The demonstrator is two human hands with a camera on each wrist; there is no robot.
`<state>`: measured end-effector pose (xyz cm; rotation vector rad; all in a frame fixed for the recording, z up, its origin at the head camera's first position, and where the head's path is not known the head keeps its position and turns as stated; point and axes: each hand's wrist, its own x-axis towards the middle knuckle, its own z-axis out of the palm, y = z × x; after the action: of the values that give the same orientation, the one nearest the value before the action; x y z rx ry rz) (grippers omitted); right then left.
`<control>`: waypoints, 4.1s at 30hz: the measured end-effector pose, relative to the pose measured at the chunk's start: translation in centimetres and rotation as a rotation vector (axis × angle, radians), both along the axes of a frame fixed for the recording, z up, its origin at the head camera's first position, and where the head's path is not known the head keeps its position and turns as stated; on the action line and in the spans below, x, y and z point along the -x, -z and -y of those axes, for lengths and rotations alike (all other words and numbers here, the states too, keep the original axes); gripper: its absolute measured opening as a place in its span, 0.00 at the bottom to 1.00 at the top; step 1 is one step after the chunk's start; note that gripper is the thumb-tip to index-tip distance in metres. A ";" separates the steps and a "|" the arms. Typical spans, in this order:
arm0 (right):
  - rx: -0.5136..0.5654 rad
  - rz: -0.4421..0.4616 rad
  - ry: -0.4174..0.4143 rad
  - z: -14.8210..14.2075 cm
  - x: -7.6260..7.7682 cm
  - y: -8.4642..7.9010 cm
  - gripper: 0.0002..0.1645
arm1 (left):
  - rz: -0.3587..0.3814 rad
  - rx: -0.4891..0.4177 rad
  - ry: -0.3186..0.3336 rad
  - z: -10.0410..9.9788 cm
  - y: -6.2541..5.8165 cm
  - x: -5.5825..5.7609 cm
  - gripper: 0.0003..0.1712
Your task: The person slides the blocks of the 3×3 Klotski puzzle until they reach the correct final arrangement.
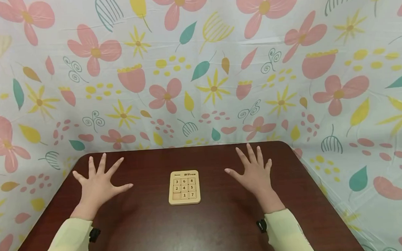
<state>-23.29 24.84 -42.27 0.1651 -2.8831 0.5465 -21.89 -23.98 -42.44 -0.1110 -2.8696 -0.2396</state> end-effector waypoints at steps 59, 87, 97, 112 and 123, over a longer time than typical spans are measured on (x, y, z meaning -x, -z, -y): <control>0.021 -0.012 -0.446 7.3 -1.2 8.1 0.42 | 0.218 -0.063 0.323 -8.4 7.4 1.6 0.56; -0.153 0.208 -0.588 11.8 2.2 8.0 0.50 | 0.324 0.003 0.483 -10.9 8.3 4.7 0.59; -0.172 0.243 -0.619 12.6 2.7 8.2 0.48 | 0.367 0.007 0.480 -10.9 8.8 5.2 0.62; -0.242 0.266 -0.608 13.2 3.2 8.4 0.47 | 0.397 0.000 0.487 -11.4 8.6 5.4 0.64; -0.263 0.289 -0.651 12.5 2.1 8.5 0.46 | 0.404 -0.004 0.488 -11.6 8.4 5.1 0.64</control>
<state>-25.38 12.32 -50.74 1.1794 -3.1345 0.2927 -26.98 -12.33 -50.84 -0.8569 -3.1904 -0.3969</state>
